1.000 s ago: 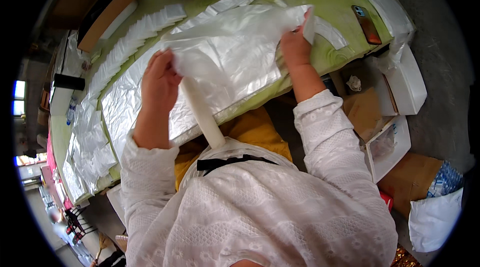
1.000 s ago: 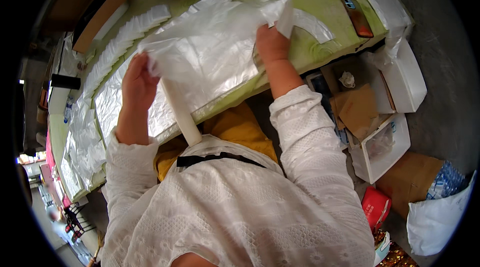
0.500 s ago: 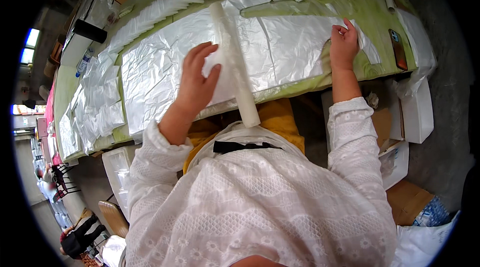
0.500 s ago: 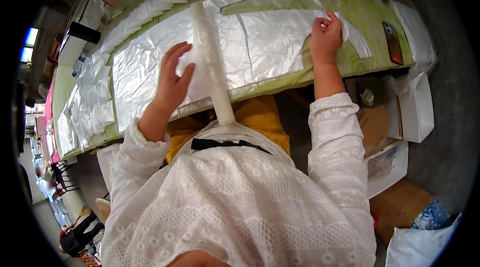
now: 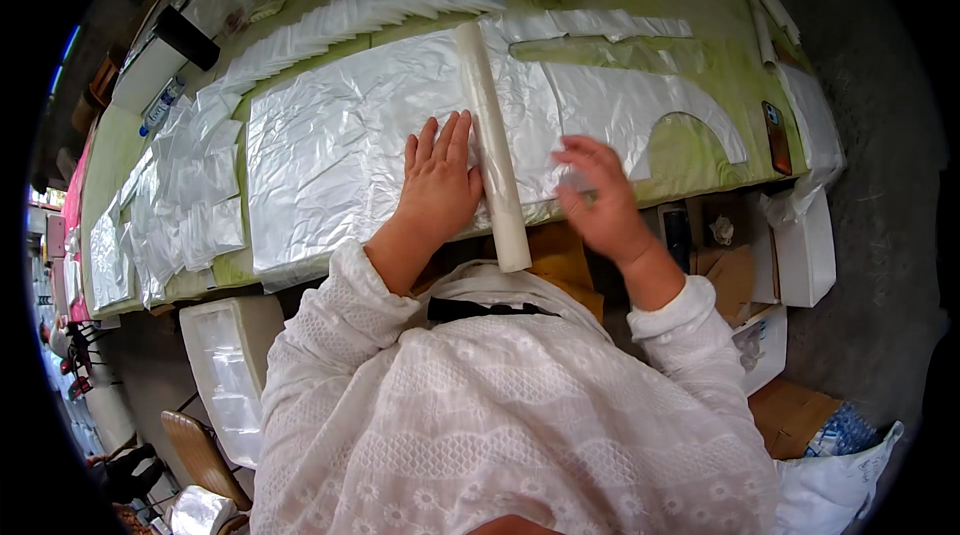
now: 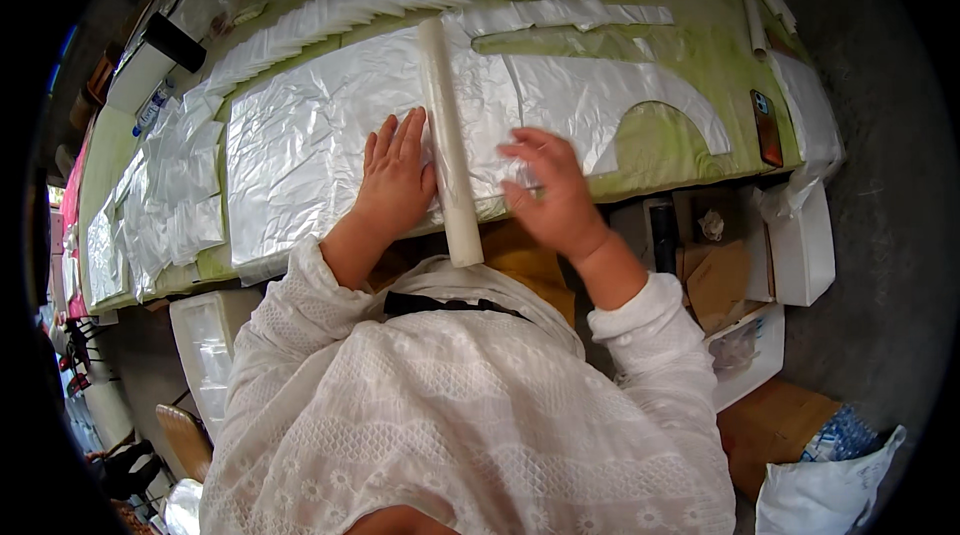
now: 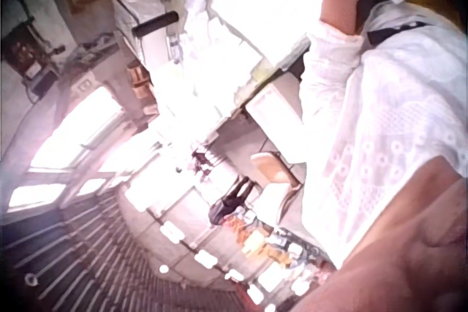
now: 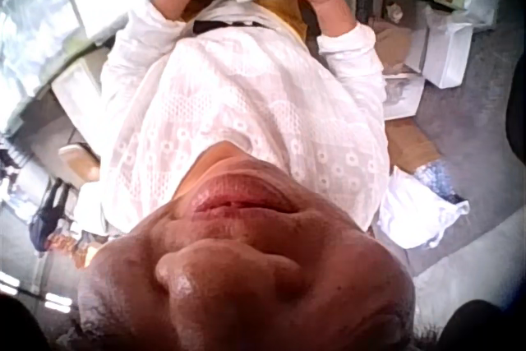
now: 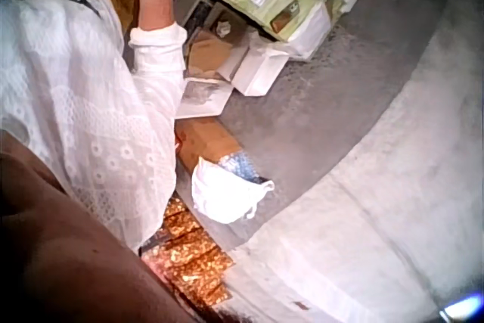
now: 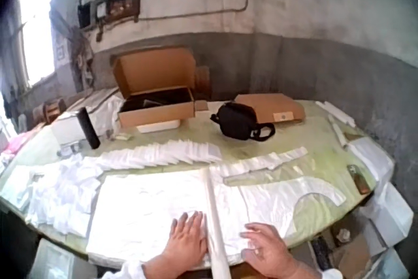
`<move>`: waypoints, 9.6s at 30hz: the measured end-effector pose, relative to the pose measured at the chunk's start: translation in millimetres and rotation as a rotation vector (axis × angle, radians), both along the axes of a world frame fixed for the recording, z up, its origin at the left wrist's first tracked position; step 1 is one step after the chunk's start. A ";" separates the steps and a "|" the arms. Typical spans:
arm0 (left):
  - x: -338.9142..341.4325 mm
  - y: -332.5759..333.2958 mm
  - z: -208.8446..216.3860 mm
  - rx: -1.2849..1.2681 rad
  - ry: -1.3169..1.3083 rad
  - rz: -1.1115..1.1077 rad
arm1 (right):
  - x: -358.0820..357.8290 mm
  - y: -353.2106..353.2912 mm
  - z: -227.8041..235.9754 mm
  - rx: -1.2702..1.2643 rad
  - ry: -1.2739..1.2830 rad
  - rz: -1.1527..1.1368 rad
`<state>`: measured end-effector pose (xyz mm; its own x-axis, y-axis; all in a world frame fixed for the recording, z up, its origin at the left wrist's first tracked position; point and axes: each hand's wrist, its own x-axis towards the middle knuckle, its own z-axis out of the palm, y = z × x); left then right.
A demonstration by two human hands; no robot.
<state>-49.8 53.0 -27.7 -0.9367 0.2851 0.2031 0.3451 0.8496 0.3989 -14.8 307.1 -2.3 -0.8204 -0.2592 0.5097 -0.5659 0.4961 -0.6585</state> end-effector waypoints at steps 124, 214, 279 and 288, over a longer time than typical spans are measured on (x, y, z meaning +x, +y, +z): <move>-12.6 -219.3 52.7 0.497 -0.093 0.466 | 57.0 -114.0 -20.6 -0.323 -0.205 0.408; 46.8 -101.2 -0.6 0.286 0.058 0.198 | -60.2 -165.9 9.1 0.392 -0.633 -0.019; 161.0 -80.9 -18.2 1.018 -0.422 0.134 | -30.2 -135.3 6.5 0.515 -0.265 0.063; 158.8 -95.7 -19.7 1.102 -0.454 0.303 | 45.3 -136.3 9.5 0.198 -0.174 0.332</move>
